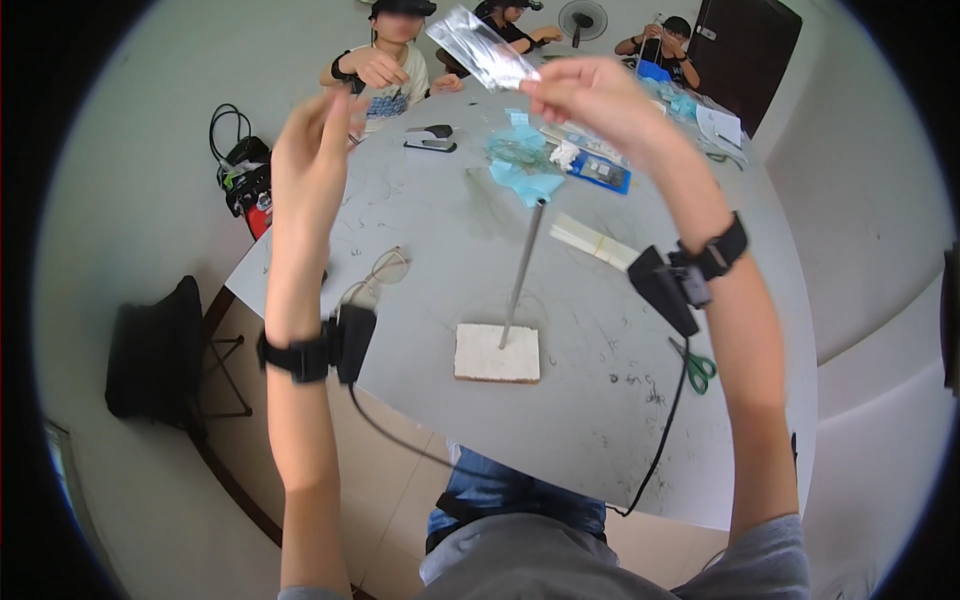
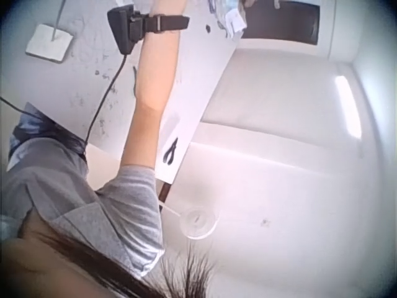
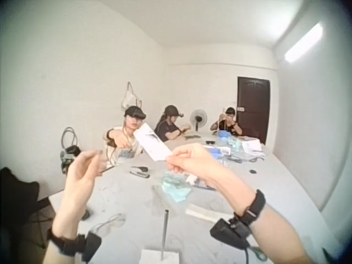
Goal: Assembling small components for fishing lures or tackle, involving threading wire and attaching hooks.
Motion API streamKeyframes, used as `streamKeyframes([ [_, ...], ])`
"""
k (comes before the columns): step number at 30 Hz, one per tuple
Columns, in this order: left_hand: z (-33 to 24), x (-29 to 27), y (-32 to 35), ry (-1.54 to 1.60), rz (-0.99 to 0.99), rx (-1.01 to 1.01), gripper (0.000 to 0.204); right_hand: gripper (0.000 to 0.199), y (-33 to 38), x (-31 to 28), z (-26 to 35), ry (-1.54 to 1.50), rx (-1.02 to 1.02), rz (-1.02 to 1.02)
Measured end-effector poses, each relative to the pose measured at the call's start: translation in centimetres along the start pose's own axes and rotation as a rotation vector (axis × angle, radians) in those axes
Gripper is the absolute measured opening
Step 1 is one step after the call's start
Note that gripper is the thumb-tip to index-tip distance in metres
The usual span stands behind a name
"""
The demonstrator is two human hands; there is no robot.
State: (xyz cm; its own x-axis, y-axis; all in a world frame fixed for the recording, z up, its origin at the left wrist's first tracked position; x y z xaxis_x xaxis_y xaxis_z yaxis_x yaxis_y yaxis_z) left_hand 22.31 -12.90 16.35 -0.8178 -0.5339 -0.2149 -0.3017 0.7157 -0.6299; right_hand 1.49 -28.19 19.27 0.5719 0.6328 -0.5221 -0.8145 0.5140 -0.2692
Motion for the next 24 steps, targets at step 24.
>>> streamKeyframes([
  [24,1.2,-1.9,19.5,0.344,0.206,-0.41,0.019,0.042,-5.3,2.6,-16.9,0.727,0.329,0.055],
])
Point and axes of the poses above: each hand's wrist, its own y-axis away from the middle knuckle, its own x-axis out of the palm, z = x × y, the point moved 4 cm from there along -y, towards the middle knuckle, and after that the axes turned 13 degrees about z, right-handed, at the moved point
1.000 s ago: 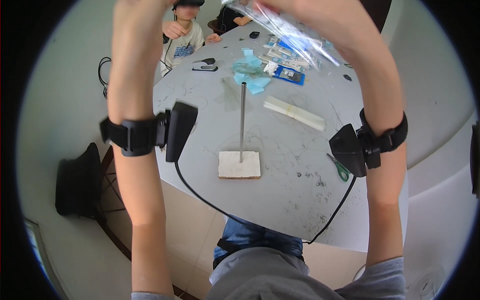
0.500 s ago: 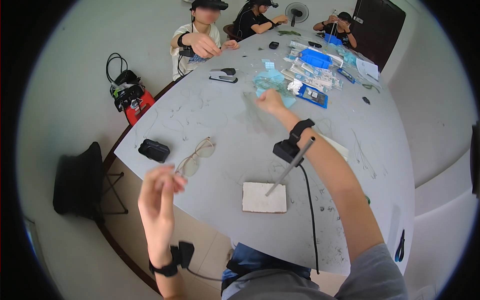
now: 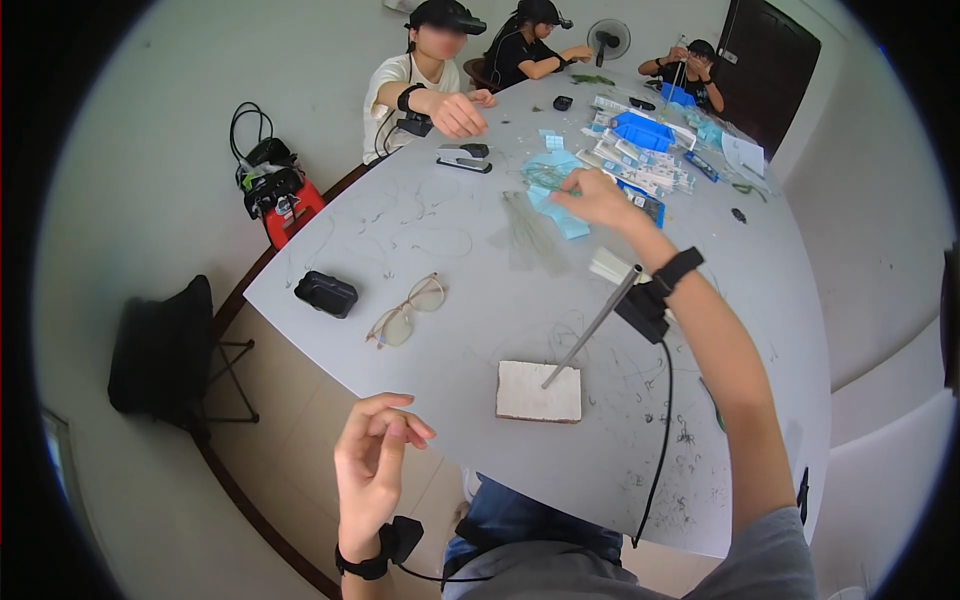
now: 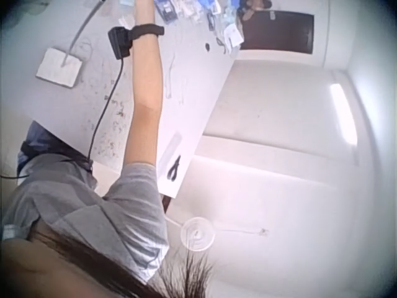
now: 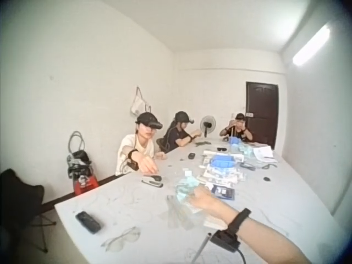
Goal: Assembling small components for fishing lures or tackle, involving threading wire and attaching hooks.
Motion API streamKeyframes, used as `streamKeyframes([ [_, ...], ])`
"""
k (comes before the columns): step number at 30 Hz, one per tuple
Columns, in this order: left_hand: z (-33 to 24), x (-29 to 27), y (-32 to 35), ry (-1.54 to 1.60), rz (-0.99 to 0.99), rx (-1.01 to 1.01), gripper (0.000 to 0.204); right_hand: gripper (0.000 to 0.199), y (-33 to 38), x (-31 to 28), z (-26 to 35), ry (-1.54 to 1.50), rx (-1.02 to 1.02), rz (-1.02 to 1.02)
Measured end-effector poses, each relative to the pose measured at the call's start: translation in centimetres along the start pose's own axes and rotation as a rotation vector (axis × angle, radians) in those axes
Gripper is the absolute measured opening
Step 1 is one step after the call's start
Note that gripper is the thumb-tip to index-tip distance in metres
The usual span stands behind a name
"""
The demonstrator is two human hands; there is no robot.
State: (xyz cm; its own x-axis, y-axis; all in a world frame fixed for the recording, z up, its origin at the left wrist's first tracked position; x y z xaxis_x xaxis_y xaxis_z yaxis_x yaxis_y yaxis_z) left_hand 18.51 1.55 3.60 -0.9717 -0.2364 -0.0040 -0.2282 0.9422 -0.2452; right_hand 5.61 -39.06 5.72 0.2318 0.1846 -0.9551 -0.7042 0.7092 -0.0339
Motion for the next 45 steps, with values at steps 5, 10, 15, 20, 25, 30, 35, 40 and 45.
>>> streamKeyframes([
  [5,0.8,1.2,1.6,0.019,0.02,-0.068,0.018,0.03,6.8,-4.9,2.9,-0.177,-0.197,0.098],
  [10,1.9,1.6,2.6,0.042,0.037,-0.095,0.018,0.026,11.6,-5.7,4.2,-0.189,-0.244,0.147],
  [15,2.3,1.7,2.7,0.033,0.033,-0.117,0.017,0.024,14.6,-5.4,3.2,-0.181,-0.225,0.142],
  [20,2.6,2.5,2.5,0.062,0.055,-0.132,0.017,0.021,17.7,-5.5,1.6,-0.189,-0.204,0.102],
  [25,2.8,3.6,2.2,0.029,0.089,-0.126,0.019,0.015,21.4,-6.0,2.2,-0.228,-0.183,0.107],
  [30,2.6,4.2,2.6,0.003,0.075,-0.143,0.018,0.014,27.2,-8.5,3.2,-0.156,-0.177,-0.016],
  [35,3.1,5.4,2.5,-0.089,0.085,-0.121,0.019,0.015,34.7,-12.5,-3.0,0.007,0.028,-0.272],
  [40,4.4,7.3,1.8,-0.073,0.176,-0.096,0.017,0.018,40.1,-12.1,-12.6,-0.07,0.384,-0.262],
  [45,4.5,8.4,1.6,-0.104,0.2,-0.136,0.016,0.023,40.3,-8.1,-22.3,-0.187,0.595,-0.142],
])
Point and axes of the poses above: each hand's wrist, its own y-axis away from the middle knuckle, its own x-axis out of the palm, z = x × y, the point moved 4 cm from there along -y, towards the middle knuckle, and after that the axes turned 13 degrees about z, right-handed, at the moved point
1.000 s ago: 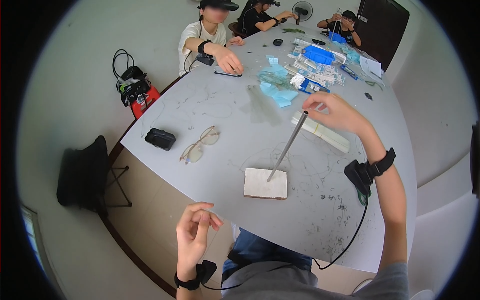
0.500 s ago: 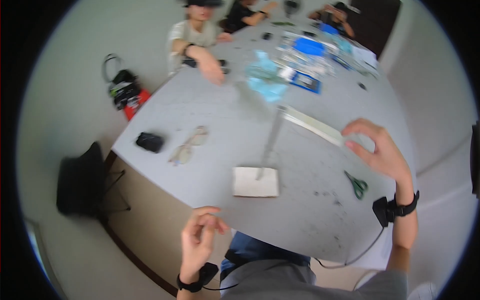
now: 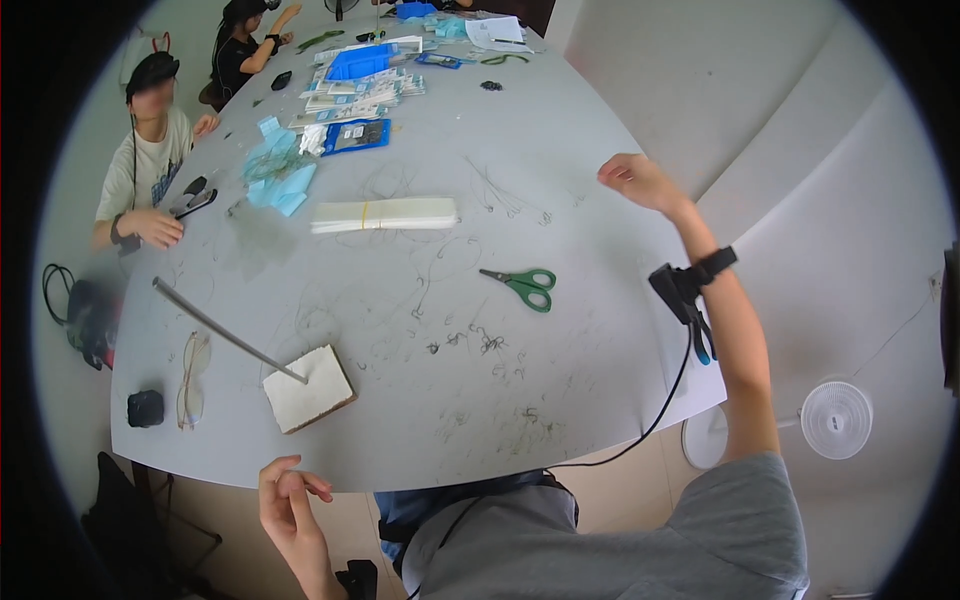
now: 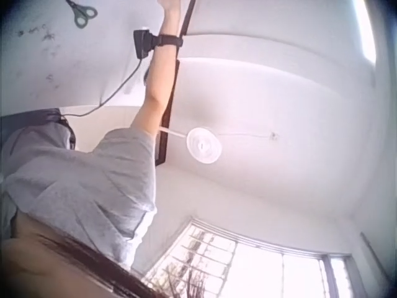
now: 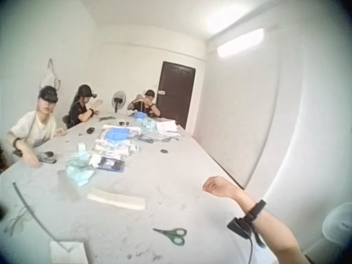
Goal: Assembling small components for fishing lures or tackle, involving threading wire and attaching hooks.
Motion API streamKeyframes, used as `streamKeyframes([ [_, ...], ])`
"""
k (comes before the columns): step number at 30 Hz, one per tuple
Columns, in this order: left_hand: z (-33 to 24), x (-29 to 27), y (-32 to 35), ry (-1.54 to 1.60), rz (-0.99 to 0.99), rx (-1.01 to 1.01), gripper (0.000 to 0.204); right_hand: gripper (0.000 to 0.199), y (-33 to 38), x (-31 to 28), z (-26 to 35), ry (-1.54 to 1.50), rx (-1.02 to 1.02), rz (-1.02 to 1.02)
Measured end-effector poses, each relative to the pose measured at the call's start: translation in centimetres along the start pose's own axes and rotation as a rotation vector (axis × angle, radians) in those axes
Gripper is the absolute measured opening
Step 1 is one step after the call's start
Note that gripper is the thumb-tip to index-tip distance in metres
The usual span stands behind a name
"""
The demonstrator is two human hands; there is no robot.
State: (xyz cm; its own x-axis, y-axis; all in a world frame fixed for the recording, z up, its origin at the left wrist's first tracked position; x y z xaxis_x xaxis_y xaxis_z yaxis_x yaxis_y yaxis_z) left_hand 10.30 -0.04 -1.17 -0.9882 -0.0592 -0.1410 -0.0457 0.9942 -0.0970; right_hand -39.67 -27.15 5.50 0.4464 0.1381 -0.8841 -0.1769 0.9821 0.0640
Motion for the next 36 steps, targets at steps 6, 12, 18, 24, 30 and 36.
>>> streamKeyframes([
  [6,-0.7,0.1,0.0,-0.059,-0.026,-0.012,0.017,0.026,-8.3,5.7,-4.9,0.26,0.214,0.052],
  [12,-0.6,-0.2,0.2,-0.056,-0.047,-0.02,0.017,0.027,-10.8,8.8,-6.4,0.329,0.341,-0.038],
  [18,-1.2,0.2,0.2,-0.024,-0.018,0.011,0.015,0.017,-8.3,6.8,-4.7,-0.139,0.117,0.006],
  [24,-2.5,1.3,-0.5,0.048,0.075,0.053,0.014,0.012,-1.9,1.7,4.9,-0.367,-0.224,0.017],
  [30,-6.5,4.5,-2.7,0.114,0.222,0.217,0.013,0.012,6.2,-1.7,17.4,-0.456,-0.497,0.069],
  [36,-13.3,8.5,-7.8,0.199,0.294,0.556,0.027,0.011,12.2,-4.0,26.8,-0.452,-0.711,0.098],
])
Point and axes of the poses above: each hand's wrist, its own y-axis away from the middle knuckle, its own x-axis out of the palm, z = x × y, the point moved 4 cm from there along -y, towards the middle knuckle, and after that the axes turned 13 degrees about z, right-handed, at the moved point
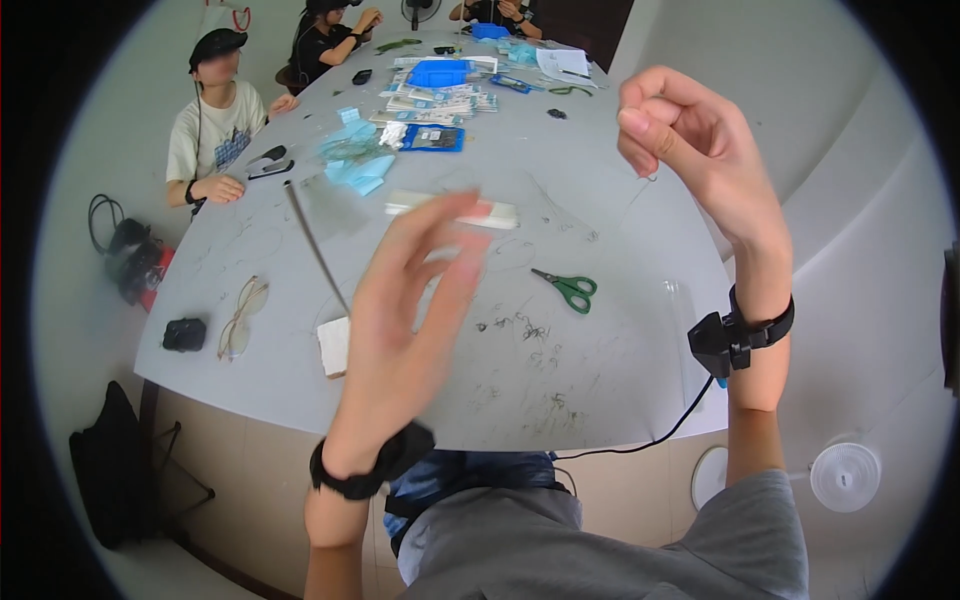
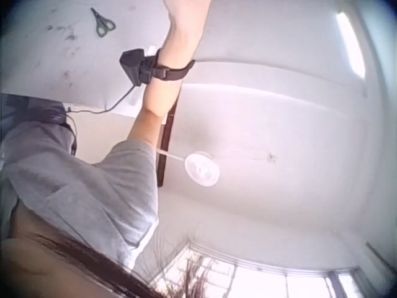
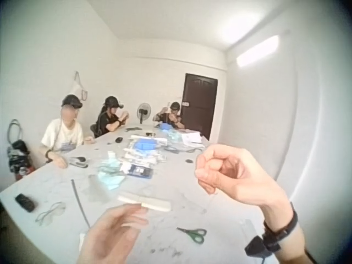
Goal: Assembling small components for fishing lures or tackle, involving threading wire and attaching hooks.
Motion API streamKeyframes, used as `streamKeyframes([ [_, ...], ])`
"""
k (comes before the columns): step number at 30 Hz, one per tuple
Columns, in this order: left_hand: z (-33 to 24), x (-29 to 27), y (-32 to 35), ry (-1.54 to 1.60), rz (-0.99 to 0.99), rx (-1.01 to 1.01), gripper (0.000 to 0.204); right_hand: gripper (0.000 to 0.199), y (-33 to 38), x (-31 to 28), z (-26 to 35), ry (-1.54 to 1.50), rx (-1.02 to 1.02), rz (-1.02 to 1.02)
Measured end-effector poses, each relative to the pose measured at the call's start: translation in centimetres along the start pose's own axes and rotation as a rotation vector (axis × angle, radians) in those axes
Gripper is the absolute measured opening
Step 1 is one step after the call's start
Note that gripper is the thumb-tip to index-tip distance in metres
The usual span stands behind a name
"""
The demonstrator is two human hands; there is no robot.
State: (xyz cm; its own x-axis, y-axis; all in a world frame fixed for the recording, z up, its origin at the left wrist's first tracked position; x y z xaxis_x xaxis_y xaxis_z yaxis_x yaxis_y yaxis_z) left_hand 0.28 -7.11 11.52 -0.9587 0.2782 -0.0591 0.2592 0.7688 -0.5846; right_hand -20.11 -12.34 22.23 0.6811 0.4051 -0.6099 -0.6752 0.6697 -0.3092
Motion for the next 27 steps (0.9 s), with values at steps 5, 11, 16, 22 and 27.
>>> streamKeyframes([
  [5,-2.0,0.1,-1.8,0.133,0.106,-0.005,0.018,0.004,-0.8,5.1,2.3,-0.113,-0.116,0.084],
  [11,-2.9,-1.7,2.3,0.067,0.097,-0.151,0.01,0.006,0.3,8.6,1.4,0.018,-0.097,0.037],
  [16,-2.6,-2.1,2.8,-0.01,0.093,-0.111,0.011,0.01,1.2,11.2,0.2,0.091,-0.113,0.016],
  [22,0.0,-0.9,2.7,0.313,0.234,-0.342,0.017,0.017,1.1,14.2,-1.3,0.298,-0.127,-0.14],
  [27,0.0,-1.1,3.7,0.412,0.342,-0.485,0.024,0.015,1.1,14.3,-2.6,0.288,-0.137,-0.221],
])
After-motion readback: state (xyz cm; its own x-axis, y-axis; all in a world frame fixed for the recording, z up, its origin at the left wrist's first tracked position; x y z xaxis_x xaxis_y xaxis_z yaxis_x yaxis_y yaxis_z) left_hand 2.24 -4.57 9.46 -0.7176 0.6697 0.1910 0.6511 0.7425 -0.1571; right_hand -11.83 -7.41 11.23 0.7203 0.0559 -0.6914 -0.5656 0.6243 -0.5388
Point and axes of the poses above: each hand's wrist, its own y-axis away from the middle knuckle, its own x-axis out of the palm, z = x × y, the point moved 4 cm from there along -y, towards the middle knuckle, and after that the axes turned 13 degrees about z, right-handed, at the moved point
